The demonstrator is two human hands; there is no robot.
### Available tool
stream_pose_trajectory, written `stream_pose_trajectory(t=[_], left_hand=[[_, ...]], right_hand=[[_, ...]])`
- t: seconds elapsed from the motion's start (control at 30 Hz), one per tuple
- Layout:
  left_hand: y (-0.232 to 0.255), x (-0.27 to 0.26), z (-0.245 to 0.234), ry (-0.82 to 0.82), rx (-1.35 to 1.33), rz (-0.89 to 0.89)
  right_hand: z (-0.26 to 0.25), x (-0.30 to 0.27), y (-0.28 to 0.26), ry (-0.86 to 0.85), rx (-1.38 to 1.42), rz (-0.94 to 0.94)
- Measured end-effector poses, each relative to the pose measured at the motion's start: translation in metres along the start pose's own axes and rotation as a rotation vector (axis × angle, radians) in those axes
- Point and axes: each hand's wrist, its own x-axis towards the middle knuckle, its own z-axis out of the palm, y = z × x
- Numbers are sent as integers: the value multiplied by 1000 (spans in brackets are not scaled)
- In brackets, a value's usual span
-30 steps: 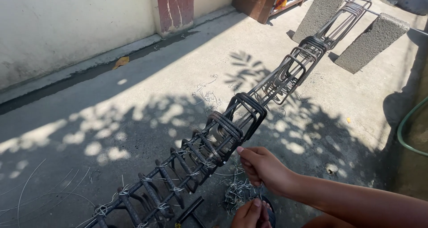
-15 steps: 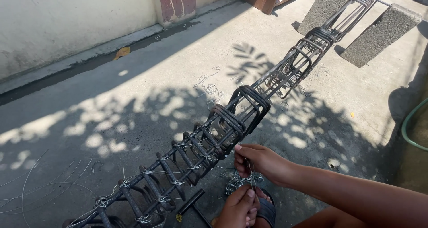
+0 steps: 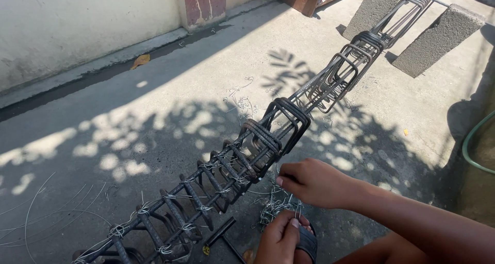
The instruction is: Tying rebar stirrups to longitudinal bars using wire and a manual twisting tool
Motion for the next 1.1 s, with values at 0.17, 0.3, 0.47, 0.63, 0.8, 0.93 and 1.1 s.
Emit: stream_pose_trajectory(t=[0.17, 0.3, 0.47, 0.63, 0.8, 0.93, 1.1], left_hand=[[-9, -4, 2, -72, -175, 39], [-2, -10, 1, -138, -295, -47], [-10, -5, -2, -197, -241, 13], [-3, -7, -3, -152, -220, -17], [-10, -4, 0, -185, -217, 28], [10, -21, 11, -120, 63, 6], [3, -24, 18, -136, 207, 152]], right_hand=[[11, -3, 4, -40, 60, -64], [21, -6, 7, -12, 105, -114], [19, -7, 8, -62, 235, -184], [-14, -3, 9, 73, 313, -77], [-36, -8, 6, 228, 267, 119], [-17, -18, -6, 125, 148, 90], [-6, -25, -14, 62, 19, 37]])
